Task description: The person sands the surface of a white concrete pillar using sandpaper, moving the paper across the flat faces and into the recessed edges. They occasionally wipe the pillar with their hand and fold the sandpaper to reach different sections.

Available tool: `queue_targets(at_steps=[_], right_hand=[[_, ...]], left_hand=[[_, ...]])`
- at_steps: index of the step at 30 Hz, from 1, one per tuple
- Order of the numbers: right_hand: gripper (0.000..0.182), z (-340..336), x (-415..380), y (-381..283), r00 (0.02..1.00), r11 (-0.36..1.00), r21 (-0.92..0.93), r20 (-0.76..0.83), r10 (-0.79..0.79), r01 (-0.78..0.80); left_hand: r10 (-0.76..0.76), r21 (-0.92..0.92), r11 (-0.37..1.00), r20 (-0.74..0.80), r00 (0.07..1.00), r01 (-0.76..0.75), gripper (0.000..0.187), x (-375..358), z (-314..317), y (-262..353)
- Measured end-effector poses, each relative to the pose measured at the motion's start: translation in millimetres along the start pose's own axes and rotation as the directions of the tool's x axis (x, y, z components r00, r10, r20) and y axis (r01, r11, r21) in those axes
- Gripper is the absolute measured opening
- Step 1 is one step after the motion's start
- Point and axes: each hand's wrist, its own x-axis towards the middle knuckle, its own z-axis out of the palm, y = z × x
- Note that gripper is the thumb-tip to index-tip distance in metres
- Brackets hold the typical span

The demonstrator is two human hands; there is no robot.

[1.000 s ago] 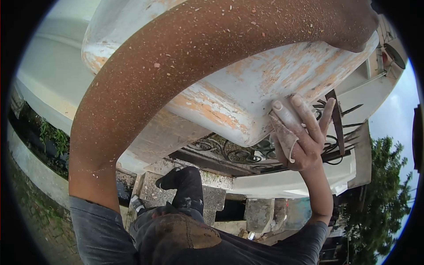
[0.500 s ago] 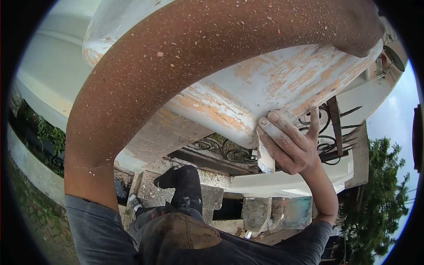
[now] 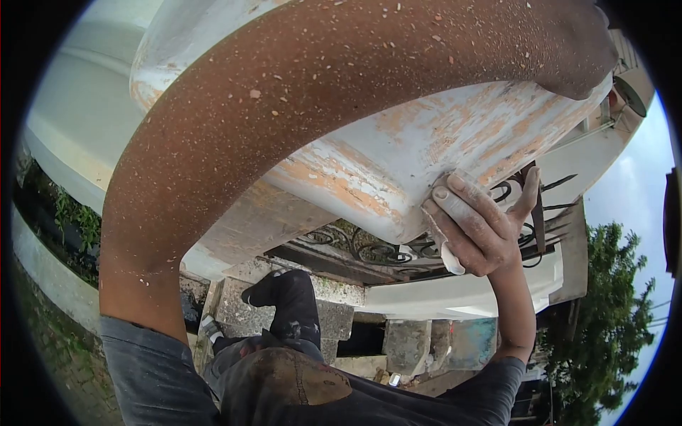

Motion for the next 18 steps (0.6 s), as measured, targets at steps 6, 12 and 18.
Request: queue_targets(at_steps=[6,12,18], right_hand=[[0.014,3,9,4,0.998,1.000,-0.007,-0.067,0.004,-0.004],[0.012,10,13,-1,0.986,0.996,0.029,-0.140,0.088,-0.085],[0.011,1,17,24,0.952,0.985,-0.088,-0.284,0.117,-0.147]], left_hand=[[-0.018,-0.015,1.000,0.006,1.000,0.018,0.027,0,8,1],[-0.026,-0.030,0.999,0.007,1.000,0.026,0.026,4,10,1],[-0.035,-0.045,0.998,0.012,0.999,0.035,0.026,2,13,4]])
